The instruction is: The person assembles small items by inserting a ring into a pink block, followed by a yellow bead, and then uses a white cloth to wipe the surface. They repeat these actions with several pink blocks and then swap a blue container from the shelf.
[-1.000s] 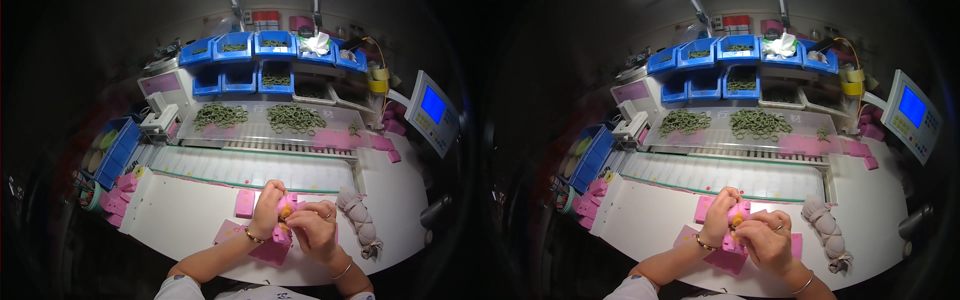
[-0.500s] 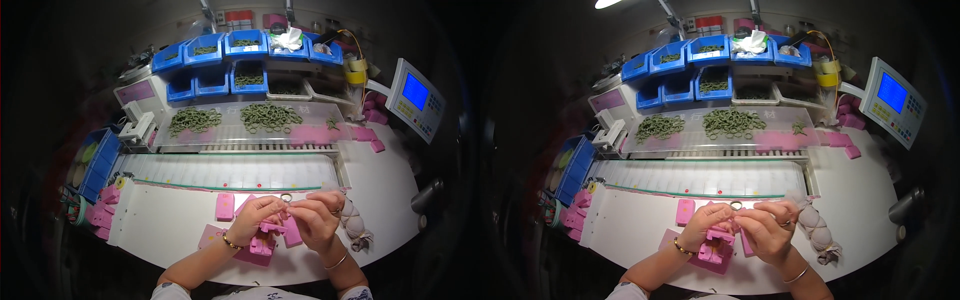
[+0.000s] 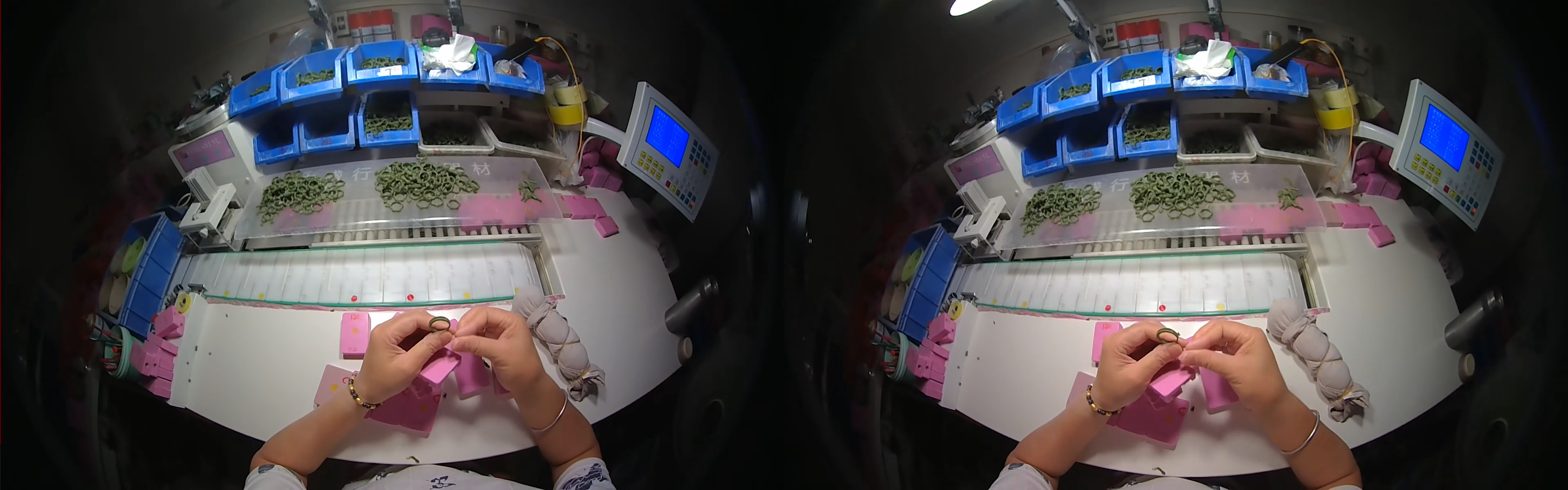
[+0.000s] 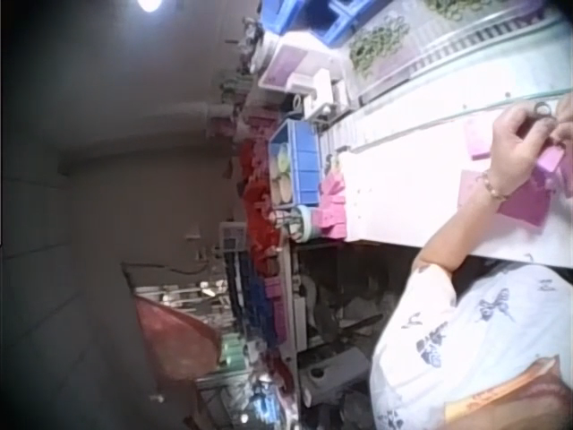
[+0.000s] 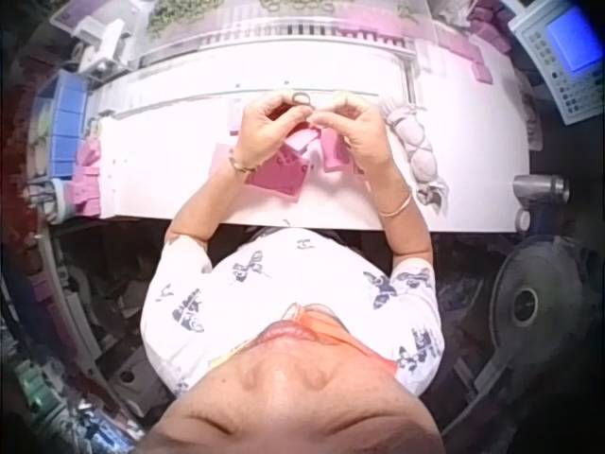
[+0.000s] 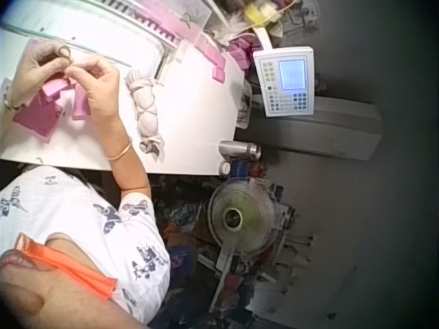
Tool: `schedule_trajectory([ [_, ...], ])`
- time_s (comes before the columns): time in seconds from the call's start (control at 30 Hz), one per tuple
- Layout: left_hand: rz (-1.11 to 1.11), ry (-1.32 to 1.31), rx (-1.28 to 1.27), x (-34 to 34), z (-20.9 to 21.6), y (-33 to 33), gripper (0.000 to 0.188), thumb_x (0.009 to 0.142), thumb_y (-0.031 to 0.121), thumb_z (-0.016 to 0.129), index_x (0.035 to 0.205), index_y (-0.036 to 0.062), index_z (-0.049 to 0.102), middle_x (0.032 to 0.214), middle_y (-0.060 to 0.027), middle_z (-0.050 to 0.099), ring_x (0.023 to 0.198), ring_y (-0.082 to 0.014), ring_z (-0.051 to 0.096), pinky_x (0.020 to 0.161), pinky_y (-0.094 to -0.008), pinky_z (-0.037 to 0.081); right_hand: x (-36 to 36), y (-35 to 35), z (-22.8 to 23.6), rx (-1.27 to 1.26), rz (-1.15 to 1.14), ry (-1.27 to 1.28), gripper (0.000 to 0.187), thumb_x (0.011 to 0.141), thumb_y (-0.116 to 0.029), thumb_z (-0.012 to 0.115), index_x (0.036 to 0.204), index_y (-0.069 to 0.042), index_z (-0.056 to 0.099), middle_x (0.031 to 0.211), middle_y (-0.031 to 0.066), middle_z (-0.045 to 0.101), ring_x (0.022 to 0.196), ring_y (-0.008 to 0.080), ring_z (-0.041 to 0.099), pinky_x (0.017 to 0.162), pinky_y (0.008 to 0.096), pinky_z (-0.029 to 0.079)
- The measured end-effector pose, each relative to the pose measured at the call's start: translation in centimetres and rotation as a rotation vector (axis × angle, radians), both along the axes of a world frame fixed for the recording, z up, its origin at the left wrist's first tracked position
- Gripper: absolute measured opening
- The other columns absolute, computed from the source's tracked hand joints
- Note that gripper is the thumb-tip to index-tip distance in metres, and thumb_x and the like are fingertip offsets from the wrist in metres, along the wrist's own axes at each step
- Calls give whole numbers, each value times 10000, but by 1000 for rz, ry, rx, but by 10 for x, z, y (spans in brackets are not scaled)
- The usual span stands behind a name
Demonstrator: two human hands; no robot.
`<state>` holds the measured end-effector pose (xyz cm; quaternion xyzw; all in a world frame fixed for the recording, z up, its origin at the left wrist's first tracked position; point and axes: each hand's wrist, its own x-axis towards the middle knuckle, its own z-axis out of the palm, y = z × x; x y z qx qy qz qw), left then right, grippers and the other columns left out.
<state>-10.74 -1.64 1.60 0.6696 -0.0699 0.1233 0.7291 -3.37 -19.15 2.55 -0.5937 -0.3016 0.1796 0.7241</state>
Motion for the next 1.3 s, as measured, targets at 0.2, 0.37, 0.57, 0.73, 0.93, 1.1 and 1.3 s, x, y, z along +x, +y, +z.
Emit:
schedule_trajectory([
  [0.2,88,11,-36,2,6,2,112,908,59,656,971,-33,658,875,-22,659,773,-61,604,696,-208,504,16,-15,1,-482,-301,-318,59,785,-31,712,835,-21,683,825,82,657,742,180,625,685,304,487],
  [0.37,-200,367,-129,4,5,10,160,928,137,646,909,-21,657,884,-32,642,770,-82,587,720,-229,478,17,-14,2,-655,-293,-600,130,853,-80,662,957,-9,695,859,110,671,741,202,646,680,307,498],
  [0.57,-299,395,-140,4,0,6,194,933,193,645,878,8,653,786,14,614,720,-45,550,669,-209,454,8,-7,5,-163,100,206,255,976,-150,565,1184,-19,633,916,10,659,779,48,571,647,193,446],
  [0.73,-320,430,-78,4,-1,5,185,933,189,641,878,13,647,773,18,604,706,-50,547,668,-212,454,8,-6,1,-121,121,276,245,964,-138,584,1168,-12,632,908,12,658,776,49,569,643,189,438],
  [0.93,-343,408,-156,4,1,4,179,933,185,642,948,6,648,826,9,615,751,-59,557,701,-220,462,7,-3,-3,-70,30,297,199,943,-96,605,1114,-3,643,879,18,647,726,55,555,642,199,448],
  [1.1,-355,403,-202,6,1,3,187,933,181,646,994,4,651,862,3,619,793,-61,565,735,-220,465,7,-2,-5,-32,-16,296,175,942,-77,598,1092,1,645,863,25,642,702,62,557,649,210,464],
  [1.3,-365,446,-272,4,0,5,169,935,176,646,974,12,651,871,0,629,788,-61,576,719,-216,474,5,0,-7,28,-5,288,206,952,-103,599,1124,0,646,879,11,638,738,42,537,640,191,432],
])
